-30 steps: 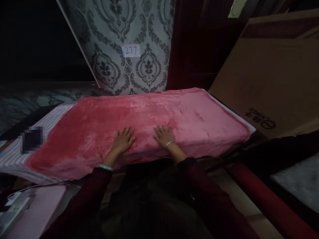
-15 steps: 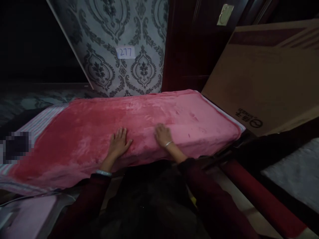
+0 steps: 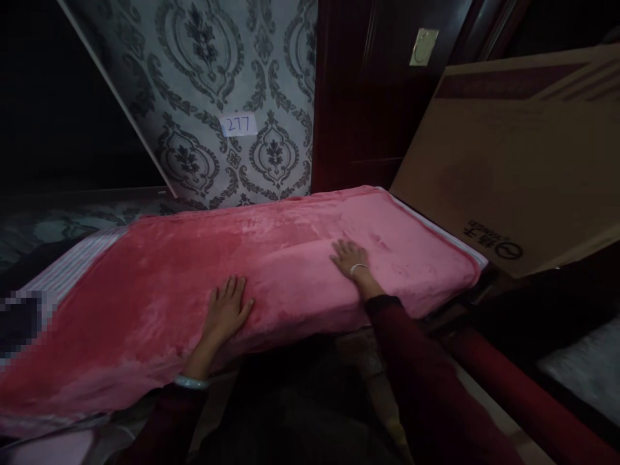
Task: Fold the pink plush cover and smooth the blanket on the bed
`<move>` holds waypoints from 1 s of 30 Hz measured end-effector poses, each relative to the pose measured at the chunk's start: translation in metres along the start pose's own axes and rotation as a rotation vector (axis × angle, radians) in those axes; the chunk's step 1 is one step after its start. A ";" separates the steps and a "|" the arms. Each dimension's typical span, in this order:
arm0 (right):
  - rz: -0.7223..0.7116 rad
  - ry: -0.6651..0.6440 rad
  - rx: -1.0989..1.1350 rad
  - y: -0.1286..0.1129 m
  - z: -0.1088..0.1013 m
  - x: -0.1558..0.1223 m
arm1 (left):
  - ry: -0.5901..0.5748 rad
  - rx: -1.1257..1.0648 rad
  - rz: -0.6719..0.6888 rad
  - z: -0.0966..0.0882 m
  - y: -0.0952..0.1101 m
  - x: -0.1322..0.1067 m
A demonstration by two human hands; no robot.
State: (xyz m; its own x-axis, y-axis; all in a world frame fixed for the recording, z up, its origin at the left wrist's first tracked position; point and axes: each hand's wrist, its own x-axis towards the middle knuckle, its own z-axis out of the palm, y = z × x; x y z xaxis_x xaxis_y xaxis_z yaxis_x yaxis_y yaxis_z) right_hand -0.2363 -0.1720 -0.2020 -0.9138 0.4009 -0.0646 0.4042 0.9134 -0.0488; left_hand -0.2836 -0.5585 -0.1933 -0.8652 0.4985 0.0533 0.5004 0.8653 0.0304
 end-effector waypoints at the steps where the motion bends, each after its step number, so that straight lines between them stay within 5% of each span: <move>1: 0.095 0.003 0.002 0.028 0.000 -0.003 | -0.004 -0.001 0.001 0.000 0.001 -0.001; 4: 0.309 0.027 0.018 0.088 -0.003 -0.013 | -0.017 -0.024 0.006 -0.002 -0.002 -0.002; 7: 0.466 0.055 0.024 0.091 -0.014 -0.009 | -0.079 -0.112 0.051 -0.008 -0.020 0.013; 10: 0.302 0.120 -0.007 0.028 -0.027 0.011 | -0.119 -0.286 0.132 -0.026 -0.044 0.048; 14: -0.282 0.124 0.038 -0.111 -0.030 0.027 | 0.044 -0.271 0.010 -0.047 -0.062 0.105; 17: -0.562 0.122 0.072 -0.197 -0.022 0.021 | 0.109 -0.071 -0.181 -0.040 -0.062 0.126; 20: -0.665 0.126 0.092 -0.234 -0.013 0.021 | 0.063 0.024 -0.234 -0.022 -0.063 0.127; 24: -0.558 0.140 0.083 -0.195 -0.014 0.051 | 0.057 0.067 -0.214 -0.011 -0.065 0.123; 30: 0.048 0.151 0.019 -0.022 -0.017 0.089 | 0.053 0.082 -0.211 -0.015 -0.065 0.126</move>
State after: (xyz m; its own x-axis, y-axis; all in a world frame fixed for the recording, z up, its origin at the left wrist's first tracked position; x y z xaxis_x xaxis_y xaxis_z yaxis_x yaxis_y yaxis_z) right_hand -0.3269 -0.1554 -0.1897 -0.8881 0.4519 0.0836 0.4473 0.8917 -0.0685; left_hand -0.4249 -0.5523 -0.1734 -0.9465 0.3046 0.1063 0.3026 0.9525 -0.0348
